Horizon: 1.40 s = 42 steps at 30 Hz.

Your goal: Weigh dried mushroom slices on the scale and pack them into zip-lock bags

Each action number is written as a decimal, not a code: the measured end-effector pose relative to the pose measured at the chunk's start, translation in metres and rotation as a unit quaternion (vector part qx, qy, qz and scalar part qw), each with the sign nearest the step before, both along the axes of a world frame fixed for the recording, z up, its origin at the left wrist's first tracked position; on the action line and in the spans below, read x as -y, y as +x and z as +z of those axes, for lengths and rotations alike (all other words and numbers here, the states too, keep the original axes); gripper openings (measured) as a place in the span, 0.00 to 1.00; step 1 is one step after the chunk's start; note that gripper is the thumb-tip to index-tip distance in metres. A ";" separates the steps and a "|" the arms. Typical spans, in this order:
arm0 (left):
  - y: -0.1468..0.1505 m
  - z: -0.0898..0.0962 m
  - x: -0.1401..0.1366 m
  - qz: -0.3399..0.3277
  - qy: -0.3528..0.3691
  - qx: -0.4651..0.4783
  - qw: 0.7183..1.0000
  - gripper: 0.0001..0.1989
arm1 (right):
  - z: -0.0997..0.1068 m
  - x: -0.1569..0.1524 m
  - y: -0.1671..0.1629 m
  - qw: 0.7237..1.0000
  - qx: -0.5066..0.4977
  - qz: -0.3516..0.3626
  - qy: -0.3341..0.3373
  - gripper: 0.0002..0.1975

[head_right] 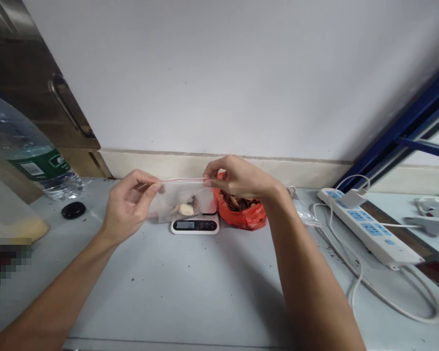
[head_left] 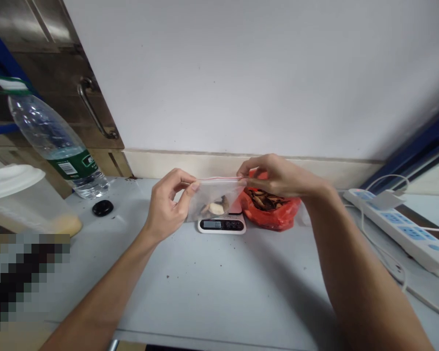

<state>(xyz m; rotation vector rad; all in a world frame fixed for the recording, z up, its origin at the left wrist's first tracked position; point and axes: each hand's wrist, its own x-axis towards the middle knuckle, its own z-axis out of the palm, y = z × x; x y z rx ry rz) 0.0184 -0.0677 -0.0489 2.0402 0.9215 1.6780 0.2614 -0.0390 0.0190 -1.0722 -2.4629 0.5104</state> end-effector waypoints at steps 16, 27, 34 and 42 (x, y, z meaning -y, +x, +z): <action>0.042 0.038 -0.010 -0.097 0.129 -0.130 0.978 0.06 | 0.012 0.023 0.003 0.998 0.070 0.006 -0.003 0.08; 0.102 0.037 -0.024 -0.132 0.059 -0.258 0.955 0.07 | -0.028 0.040 0.123 0.921 -0.051 -0.339 0.186 0.29; 0.113 0.003 -0.020 -0.174 0.018 -0.437 0.882 0.12 | -0.103 0.056 0.163 0.933 0.168 -0.311 0.066 0.28; 0.085 -0.001 -0.023 -0.114 0.057 -0.391 0.911 0.15 | -0.048 0.044 0.110 0.945 0.095 -0.295 0.103 0.20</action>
